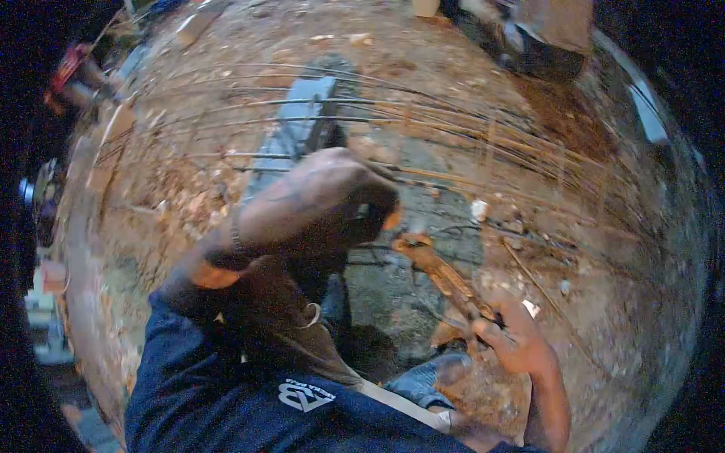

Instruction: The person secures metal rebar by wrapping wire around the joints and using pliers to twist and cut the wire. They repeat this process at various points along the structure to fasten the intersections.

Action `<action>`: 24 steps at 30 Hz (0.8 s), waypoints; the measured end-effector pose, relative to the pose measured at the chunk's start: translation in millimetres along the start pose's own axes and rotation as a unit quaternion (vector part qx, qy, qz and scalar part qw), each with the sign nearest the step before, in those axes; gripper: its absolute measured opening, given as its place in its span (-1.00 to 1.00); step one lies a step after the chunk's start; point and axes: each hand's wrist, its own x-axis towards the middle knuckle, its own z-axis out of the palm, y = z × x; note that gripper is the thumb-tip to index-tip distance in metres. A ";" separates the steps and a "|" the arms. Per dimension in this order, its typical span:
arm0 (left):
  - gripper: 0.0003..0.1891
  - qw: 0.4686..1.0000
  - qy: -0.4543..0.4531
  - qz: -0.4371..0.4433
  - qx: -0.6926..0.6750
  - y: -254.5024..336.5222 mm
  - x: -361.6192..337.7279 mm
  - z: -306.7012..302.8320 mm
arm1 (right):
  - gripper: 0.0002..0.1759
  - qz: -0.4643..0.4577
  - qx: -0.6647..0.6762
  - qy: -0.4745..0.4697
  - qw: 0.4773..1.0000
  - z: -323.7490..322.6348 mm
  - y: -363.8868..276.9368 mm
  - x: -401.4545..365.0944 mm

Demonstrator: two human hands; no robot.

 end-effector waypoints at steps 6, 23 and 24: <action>-0.89 1.000 -0.013 -0.017 0.019 -3.8 -2.8 11.3 | -0.45 0.073 -0.068 -0.035 0.994 16.3 32.3 14.3; -0.87 0.989 0.008 -0.020 0.143 -20.0 6.7 48.5 | -0.72 0.010 -0.259 0.078 0.963 46.9 112.1 52.5; -0.86 0.989 0.043 -0.033 0.138 -21.3 8.9 46.1 | -0.64 0.084 -0.242 0.078 0.963 47.1 111.3 53.1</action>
